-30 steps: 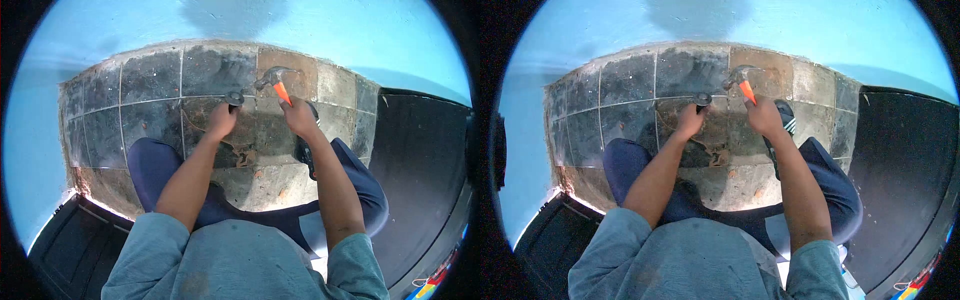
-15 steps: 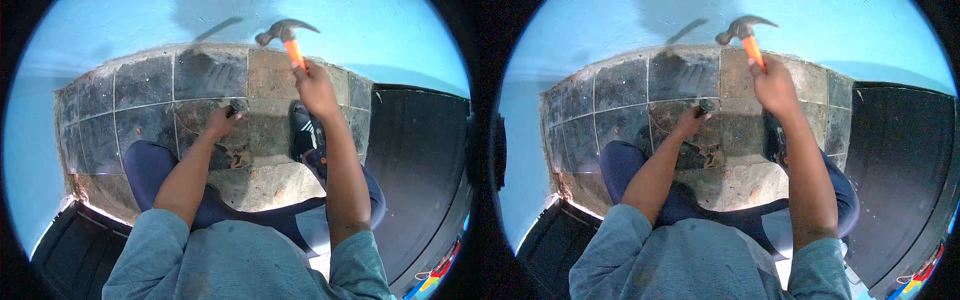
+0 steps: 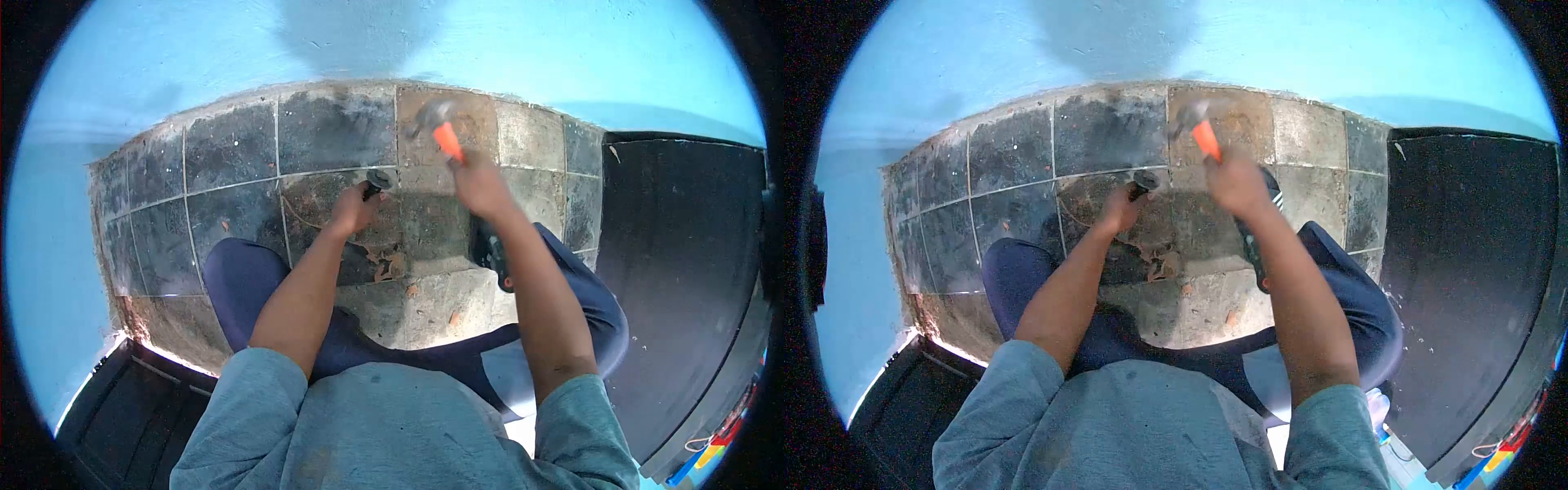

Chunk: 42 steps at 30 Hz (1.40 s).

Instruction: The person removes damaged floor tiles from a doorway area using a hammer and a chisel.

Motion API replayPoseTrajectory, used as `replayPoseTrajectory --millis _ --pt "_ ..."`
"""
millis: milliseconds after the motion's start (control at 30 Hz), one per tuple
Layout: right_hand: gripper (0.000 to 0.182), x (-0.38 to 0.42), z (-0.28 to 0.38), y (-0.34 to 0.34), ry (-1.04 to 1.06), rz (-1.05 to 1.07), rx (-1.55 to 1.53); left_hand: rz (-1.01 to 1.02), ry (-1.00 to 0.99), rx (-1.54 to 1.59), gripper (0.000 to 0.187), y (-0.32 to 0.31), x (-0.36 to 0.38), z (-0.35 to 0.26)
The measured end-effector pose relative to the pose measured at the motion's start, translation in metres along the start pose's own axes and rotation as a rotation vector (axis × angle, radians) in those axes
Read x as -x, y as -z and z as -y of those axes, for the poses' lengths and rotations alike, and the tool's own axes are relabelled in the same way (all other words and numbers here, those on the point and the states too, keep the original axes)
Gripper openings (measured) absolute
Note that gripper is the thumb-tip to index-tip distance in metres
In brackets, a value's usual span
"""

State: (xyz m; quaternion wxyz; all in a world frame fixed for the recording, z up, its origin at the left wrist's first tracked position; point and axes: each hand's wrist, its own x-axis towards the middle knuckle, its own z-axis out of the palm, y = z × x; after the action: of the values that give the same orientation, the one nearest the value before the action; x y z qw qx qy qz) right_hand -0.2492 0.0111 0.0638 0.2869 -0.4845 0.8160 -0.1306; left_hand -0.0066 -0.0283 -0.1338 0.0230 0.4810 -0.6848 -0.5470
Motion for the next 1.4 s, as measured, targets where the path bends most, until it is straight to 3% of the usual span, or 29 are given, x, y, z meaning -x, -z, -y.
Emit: replayPoseTrajectory --millis 100,167,267,333,500,600,800,833,933,1033,1167,1267,1333,1400 --pt "0.041 -0.008 0.05 0.054 -0.002 -0.27 -0.123 0.083 0.104 0.016 0.051 0.012 0.007 -0.024" --pt "0.041 -0.014 0.062 0.07 -0.047 -0.396 -0.082 0.011 0.015 -0.027 0.05 0.009 0.007 -0.016" --pt "0.037 -0.003 0.047 0.016 -0.058 -0.453 -0.182 -0.001 0.011 -0.026 0.047 0.0 0.005 -0.005" --pt "0.036 0.016 -0.003 -0.044 0.081 0.0 0.252 0.0 0.028 -0.039 0.045 -0.004 0.001 -0.004" --pt "0.04 0.02 -0.008 -0.048 -0.064 0.266 0.024 -0.031 -0.036 -0.039 0.038 -0.008 0.001 0.005" --pt "0.042 0.013 -0.007 -0.03 -0.109 0.18 -0.01 -0.03 -0.029 0.023 0.031 -0.009 -0.005 0.016" --pt "0.046 -0.003 -0.028 -0.024 -0.195 0.029 -0.109 -0.445 0.089 0.27 0.032 0.042 0.016 -0.036" --pt "0.045 -0.002 -0.021 -0.016 -0.199 0.034 -0.11 -0.408 0.075 0.337 0.04 0.043 0.01 -0.026" --pt "0.044 -0.002 -0.018 -0.013 -0.237 0.055 -0.139 -0.36 0.103 0.094 0.043 0.03 0.006 -0.008" --pt "0.044 -0.002 -0.023 -0.017 -0.227 0.071 -0.148 -0.164 0.071 0.168 0.046 0.0 -0.002 0.023" --pt "0.043 0.002 -0.015 -0.018 -0.154 0.066 -0.165 -0.153 0.052 0.14 0.048 -0.015 -0.006 0.03" --pt "0.043 0.007 0.032 0.022 -0.152 0.068 -0.138 -0.066 0.059 0.175 0.051 -0.014 -0.007 0.03" --pt "0.044 0.004 0.046 0.047 -0.078 -0.069 -0.167 -0.018 0.088 0.164 0.054 -0.003 0.001 0.008" --pt "0.044 0.003 0.061 0.078 -0.037 -0.202 -0.202 -0.098 0.039 0.135 0.056 0.0 0.006 -0.005"
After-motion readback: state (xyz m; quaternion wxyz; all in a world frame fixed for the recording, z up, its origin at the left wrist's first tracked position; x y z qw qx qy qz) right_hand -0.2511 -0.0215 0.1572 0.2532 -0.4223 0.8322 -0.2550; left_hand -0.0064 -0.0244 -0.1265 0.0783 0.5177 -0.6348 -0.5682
